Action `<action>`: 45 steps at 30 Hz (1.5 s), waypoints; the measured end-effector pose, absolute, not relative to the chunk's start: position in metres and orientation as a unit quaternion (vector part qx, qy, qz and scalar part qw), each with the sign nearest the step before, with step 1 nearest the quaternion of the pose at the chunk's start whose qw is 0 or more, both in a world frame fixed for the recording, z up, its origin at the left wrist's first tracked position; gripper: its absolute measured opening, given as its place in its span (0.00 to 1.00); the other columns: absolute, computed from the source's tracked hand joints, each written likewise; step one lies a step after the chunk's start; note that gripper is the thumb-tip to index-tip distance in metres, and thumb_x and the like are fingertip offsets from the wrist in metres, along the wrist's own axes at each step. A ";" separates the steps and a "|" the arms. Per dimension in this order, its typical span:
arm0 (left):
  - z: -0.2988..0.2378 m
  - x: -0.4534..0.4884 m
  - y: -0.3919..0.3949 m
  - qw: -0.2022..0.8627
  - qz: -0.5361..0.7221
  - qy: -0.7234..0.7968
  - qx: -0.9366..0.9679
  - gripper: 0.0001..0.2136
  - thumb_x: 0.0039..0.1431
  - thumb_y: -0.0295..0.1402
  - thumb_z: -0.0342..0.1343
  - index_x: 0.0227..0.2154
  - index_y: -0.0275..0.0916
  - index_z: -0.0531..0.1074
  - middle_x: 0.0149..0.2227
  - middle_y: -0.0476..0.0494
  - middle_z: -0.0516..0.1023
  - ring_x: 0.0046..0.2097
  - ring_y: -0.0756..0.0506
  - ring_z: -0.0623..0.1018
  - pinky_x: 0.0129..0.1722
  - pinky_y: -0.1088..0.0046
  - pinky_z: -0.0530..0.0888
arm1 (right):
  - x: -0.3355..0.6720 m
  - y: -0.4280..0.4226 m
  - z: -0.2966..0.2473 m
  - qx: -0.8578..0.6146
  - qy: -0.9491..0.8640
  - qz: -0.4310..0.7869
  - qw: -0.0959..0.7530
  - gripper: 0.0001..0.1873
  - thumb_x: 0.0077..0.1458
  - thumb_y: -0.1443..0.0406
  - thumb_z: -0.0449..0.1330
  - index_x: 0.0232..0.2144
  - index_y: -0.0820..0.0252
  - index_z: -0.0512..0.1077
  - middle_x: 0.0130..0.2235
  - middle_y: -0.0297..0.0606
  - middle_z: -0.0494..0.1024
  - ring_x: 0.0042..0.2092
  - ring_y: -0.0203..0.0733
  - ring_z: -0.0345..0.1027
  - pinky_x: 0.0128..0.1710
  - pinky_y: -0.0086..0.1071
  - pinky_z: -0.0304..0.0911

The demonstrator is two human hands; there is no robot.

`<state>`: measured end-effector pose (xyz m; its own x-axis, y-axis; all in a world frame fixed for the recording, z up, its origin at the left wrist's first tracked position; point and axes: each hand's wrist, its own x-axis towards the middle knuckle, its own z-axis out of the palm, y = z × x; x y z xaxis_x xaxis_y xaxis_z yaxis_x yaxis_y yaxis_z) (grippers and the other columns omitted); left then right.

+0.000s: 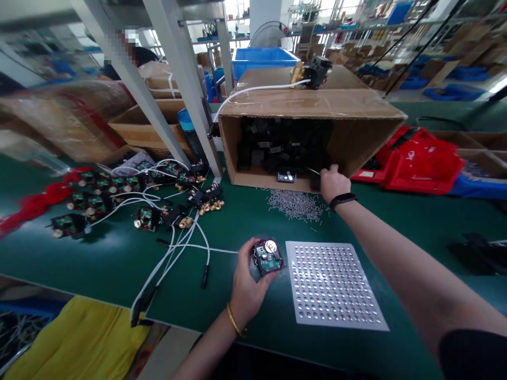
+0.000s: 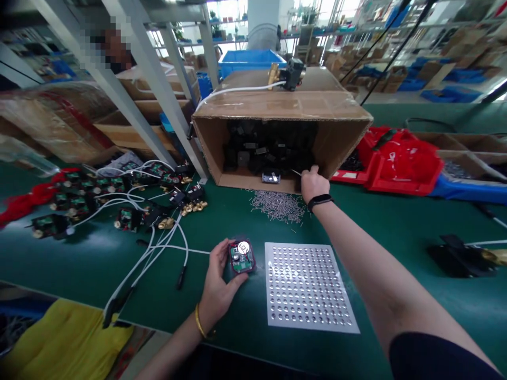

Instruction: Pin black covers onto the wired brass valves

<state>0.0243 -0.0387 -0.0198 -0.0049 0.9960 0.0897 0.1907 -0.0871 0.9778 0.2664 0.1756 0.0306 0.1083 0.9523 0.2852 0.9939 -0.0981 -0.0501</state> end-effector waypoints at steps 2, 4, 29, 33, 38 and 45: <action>-0.017 0.023 -0.039 0.411 0.471 0.531 0.572 0.32 0.47 0.25 0.60 0.55 0.42 0.54 0.57 0.38 0.60 0.58 0.39 0.63 0.59 0.55 0.59 | 0.272 0.161 0.035 -0.730 -0.666 -0.098 0.115 0.14 0.59 0.70 0.45 0.36 0.67 0.70 0.44 0.58 0.66 0.34 0.50 0.69 0.28 0.36 0.57; -0.014 0.021 -0.038 0.396 0.461 0.532 0.590 0.31 0.48 0.25 0.60 0.55 0.42 0.55 0.57 0.39 0.60 0.59 0.39 0.61 0.59 0.55 0.58 | 0.283 0.136 0.039 -0.723 -0.670 -0.103 0.135 0.11 0.58 0.66 0.48 0.36 0.64 0.69 0.41 0.53 0.69 0.35 0.51 0.68 0.28 0.36 0.57; 0.000 0.019 -0.021 0.342 0.301 0.489 0.744 0.26 0.47 0.32 0.62 0.51 0.46 0.61 0.54 0.42 0.64 0.56 0.38 0.65 0.58 0.49 0.57 | 0.328 -0.032 0.024 -0.737 -0.452 0.373 0.337 0.31 0.48 0.47 0.54 0.51 0.55 0.66 0.40 0.43 0.72 0.21 0.36 0.60 0.19 0.30 0.56; 0.010 0.029 -0.025 0.317 0.314 0.500 0.742 0.26 0.46 0.33 0.63 0.49 0.44 0.62 0.47 0.43 0.69 0.49 0.41 0.70 0.50 0.58 0.68 | 0.267 -0.025 0.030 -0.550 -0.273 0.664 0.428 0.23 0.52 0.48 0.50 0.45 0.52 0.67 0.31 0.36 0.73 0.14 0.25 0.39 0.12 0.22 0.40; 0.018 0.042 -0.031 0.257 0.245 0.516 0.779 0.25 0.47 0.36 0.63 0.49 0.43 0.64 0.46 0.41 0.68 0.48 0.39 0.67 0.49 0.57 0.67 | 0.210 -0.018 0.011 -0.476 -0.244 0.725 0.434 0.19 0.55 0.51 0.54 0.43 0.53 0.65 0.28 0.30 0.71 0.14 0.22 0.37 0.11 0.18 0.36; 0.012 0.048 -0.032 0.239 0.235 0.536 0.775 0.26 0.46 0.36 0.63 0.50 0.43 0.63 0.47 0.40 0.67 0.48 0.38 0.68 0.50 0.56 0.67 | 0.212 -0.016 0.014 -0.470 -0.610 0.528 0.358 0.16 0.61 0.56 0.47 0.48 0.56 0.62 0.47 0.40 0.67 0.48 0.43 0.61 0.51 0.38 0.57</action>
<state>0.0483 -0.0325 0.0115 0.3155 0.9429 0.1070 0.7184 -0.3110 0.6222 0.2119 -0.0158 0.0145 -0.3028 0.9512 -0.0600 0.1956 0.0004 -0.9807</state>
